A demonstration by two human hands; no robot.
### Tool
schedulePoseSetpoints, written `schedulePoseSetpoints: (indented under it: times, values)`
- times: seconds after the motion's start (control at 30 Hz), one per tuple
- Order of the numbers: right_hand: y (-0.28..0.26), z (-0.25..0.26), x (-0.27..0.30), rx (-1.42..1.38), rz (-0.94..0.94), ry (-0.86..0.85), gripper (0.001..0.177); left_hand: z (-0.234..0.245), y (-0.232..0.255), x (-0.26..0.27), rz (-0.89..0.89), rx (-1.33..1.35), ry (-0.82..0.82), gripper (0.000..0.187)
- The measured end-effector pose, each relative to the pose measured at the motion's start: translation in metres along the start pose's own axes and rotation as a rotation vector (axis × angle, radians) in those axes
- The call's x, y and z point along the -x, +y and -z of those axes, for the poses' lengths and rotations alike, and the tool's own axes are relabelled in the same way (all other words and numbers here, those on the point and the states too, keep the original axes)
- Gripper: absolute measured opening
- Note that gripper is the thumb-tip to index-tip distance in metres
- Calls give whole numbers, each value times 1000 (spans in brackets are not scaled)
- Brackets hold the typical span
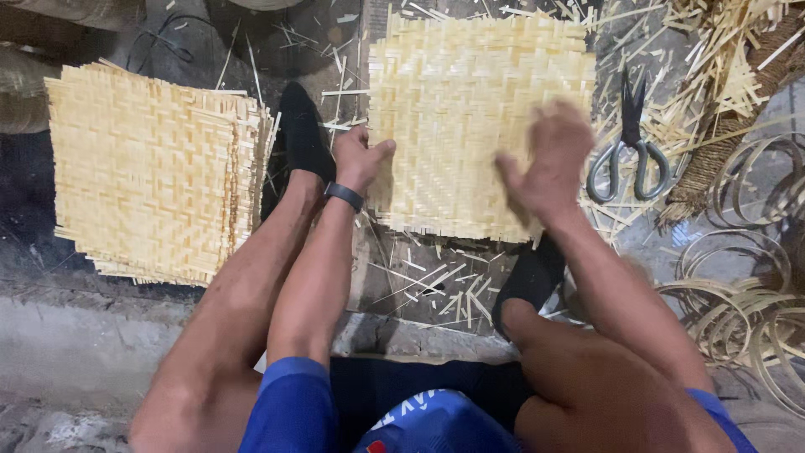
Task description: The person sits on the floor and repeatedly places a woven mat onto a circular metal frame, then uses a wooden block and shears to trim the excess material around the edge. The finished circular bases are stacked nearby.
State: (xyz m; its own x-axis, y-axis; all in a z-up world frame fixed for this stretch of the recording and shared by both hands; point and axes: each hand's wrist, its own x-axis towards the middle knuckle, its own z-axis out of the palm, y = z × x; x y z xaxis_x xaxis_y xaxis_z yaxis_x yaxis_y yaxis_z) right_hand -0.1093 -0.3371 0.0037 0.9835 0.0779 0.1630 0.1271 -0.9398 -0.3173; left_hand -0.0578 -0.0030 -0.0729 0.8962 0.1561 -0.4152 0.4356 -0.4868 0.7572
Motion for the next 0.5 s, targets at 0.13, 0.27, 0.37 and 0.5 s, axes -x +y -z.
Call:
schedulePoseSetpoints:
  times: [0.13,0.27,0.37,0.5]
  values:
    - [36,7,-3,-603,-642,31,68,7,64,-15,-141,-338,49,40]
    - [30,14,53,-569,-916,-200,32,-19,131,-44,-614,-544,315,79]
    - [10,19,105,-922,-1117,-542,35,-28,132,-38,-640,-392,405,93]
    - [27,35,108,-322,-826,-577,37,1,68,-6,-249,-380,373,115]
